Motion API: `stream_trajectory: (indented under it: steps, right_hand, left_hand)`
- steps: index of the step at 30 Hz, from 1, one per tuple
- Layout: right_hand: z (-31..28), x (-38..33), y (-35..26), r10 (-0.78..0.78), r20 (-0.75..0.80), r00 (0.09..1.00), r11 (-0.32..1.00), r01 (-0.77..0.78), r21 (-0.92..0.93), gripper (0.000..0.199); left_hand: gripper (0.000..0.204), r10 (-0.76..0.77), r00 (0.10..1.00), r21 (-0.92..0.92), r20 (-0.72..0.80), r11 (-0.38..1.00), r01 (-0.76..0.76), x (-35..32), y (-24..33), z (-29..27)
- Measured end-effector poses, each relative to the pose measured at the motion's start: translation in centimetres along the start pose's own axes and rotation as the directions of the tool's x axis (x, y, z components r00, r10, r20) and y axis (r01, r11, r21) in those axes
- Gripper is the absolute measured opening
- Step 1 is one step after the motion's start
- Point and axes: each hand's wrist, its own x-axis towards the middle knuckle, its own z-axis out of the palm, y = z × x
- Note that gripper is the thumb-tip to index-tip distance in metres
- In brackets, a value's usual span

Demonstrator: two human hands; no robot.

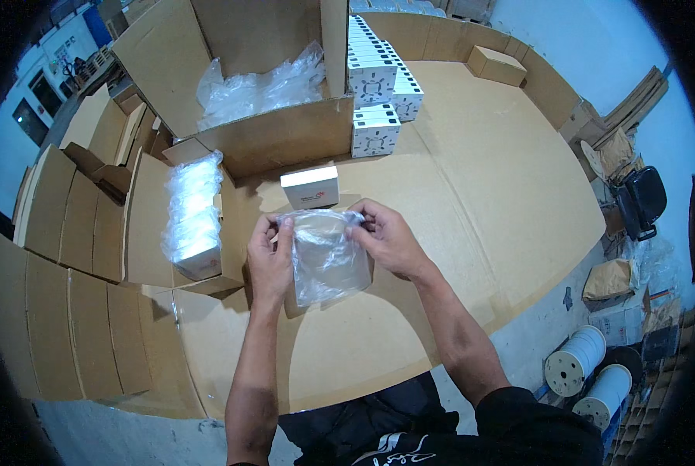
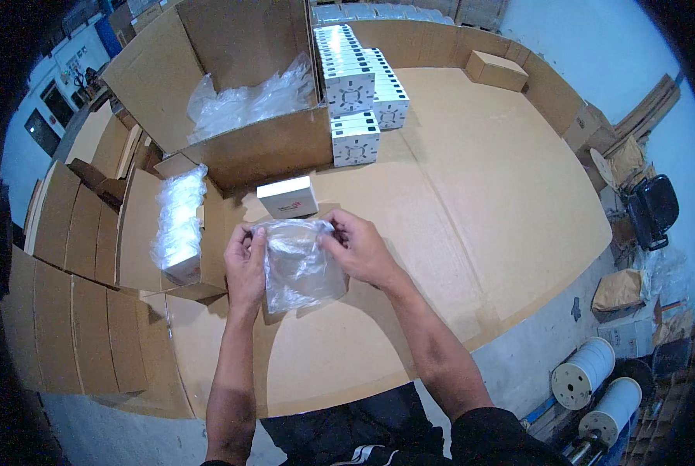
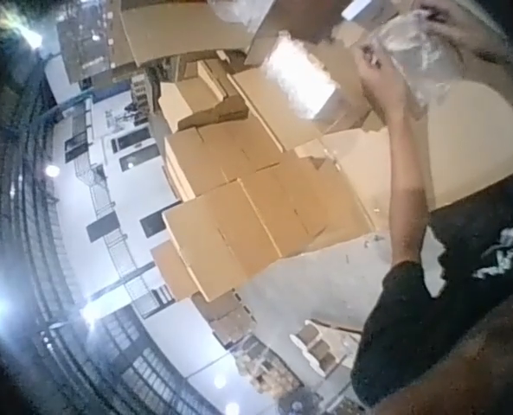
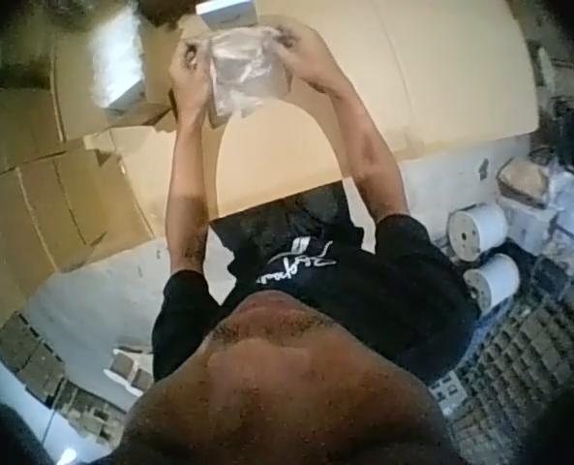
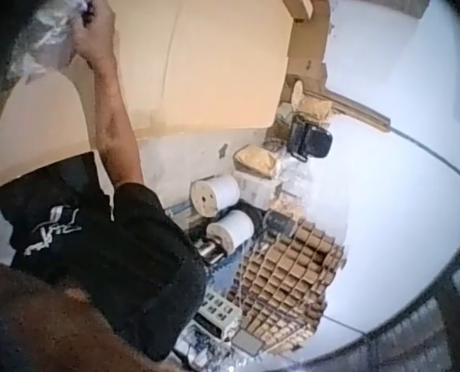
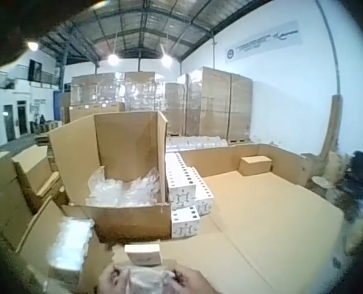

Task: The person is putting items into small white boxes, placing them in plastic bags, and then packing those into larger cardboard boxes.

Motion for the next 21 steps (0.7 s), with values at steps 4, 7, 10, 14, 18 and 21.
stream_trajectory:
  steps: [4,7,10,14,18,21]
  right_hand:
    - [-0.3,0.4,0.3,-0.008,-0.171,0.985,0.969,0.049,0.241,0.013]
    - [0.4,0.6,0.0,-0.047,-0.239,0.970,0.968,0.103,0.228,0.010]
    - [1.4,0.8,0.3,-0.082,-0.273,0.959,0.968,0.142,0.208,0.011]
    - [1.5,1.1,0.7,-0.058,-0.269,0.961,0.988,0.094,0.121,0.013]
    - [1.9,1.4,1.2,-0.118,-0.373,0.920,0.988,0.147,0.049,0.016]
    - [1.5,1.1,0.6,-0.260,-0.341,0.903,0.960,0.203,-0.194,0.016]
  left_hand:
    - [0.016,0.104,0.984,-0.009,-0.147,0.994,-0.107,0.3,-1.1,-0.3]
    - [0.016,0.100,0.985,-0.035,-0.143,0.994,-0.105,0.5,-1.7,-0.6]
    - [0.016,0.105,0.989,-0.030,-0.099,0.994,-0.109,0.5,-2.0,-0.6]
    - [0.016,0.074,0.996,0.000,-0.044,0.997,-0.075,0.2,-1.3,-0.4]
    - [0.017,0.149,0.980,0.097,-0.133,0.986,-0.137,0.5,-1.7,-0.4]
    - [0.017,0.034,0.967,0.084,-0.251,0.996,-0.013,0.5,-1.4,0.0]
